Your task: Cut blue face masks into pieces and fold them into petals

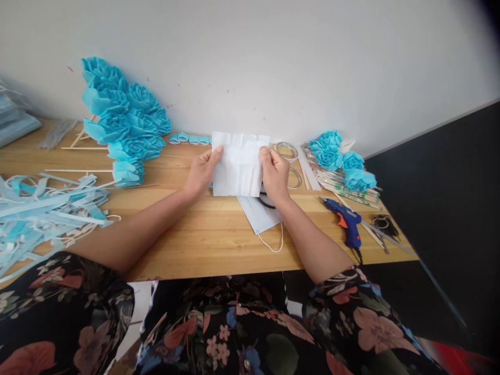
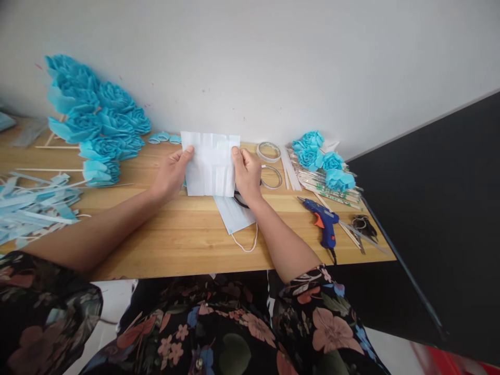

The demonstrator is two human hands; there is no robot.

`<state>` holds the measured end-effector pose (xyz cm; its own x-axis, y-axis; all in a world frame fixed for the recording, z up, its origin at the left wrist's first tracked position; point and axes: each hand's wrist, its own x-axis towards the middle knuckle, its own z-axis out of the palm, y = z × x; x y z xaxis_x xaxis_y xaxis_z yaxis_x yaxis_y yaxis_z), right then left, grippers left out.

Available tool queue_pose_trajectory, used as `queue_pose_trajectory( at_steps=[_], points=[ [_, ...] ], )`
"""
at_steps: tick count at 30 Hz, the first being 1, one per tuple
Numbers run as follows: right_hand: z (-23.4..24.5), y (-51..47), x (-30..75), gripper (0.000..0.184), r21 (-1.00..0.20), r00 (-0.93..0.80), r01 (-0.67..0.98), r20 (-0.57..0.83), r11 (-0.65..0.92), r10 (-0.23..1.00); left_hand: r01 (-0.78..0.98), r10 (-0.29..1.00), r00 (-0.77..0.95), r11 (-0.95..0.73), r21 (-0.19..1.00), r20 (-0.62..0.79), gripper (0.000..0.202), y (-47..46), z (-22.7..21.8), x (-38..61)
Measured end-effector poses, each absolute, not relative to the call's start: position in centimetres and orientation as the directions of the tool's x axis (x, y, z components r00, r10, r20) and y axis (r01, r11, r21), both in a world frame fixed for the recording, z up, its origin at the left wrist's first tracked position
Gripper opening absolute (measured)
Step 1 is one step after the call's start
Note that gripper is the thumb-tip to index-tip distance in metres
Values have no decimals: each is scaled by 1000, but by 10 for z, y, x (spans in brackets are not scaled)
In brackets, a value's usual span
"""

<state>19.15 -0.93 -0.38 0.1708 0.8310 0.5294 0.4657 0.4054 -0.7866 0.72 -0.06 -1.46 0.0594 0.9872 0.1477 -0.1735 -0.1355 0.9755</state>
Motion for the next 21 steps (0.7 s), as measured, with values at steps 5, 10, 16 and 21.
queue_pose_trajectory(
  at_steps=[5,10,16,21],
  points=[
    [-3,-15,184,52,-776,169,474,544,416,822,-19,953,-102,-290,957,286,47,-2,-15,7],
    [0,-17,181,51,-760,191,491,571,426,798,2,940,-108,-325,946,323,46,3,-18,6],
    [2,-14,183,54,-755,203,504,576,421,792,-36,936,-113,-338,940,332,48,5,-13,7],
    [-3,-11,188,56,-825,85,394,472,406,878,4,919,-158,-366,931,362,48,3,-7,3]
  ],
)
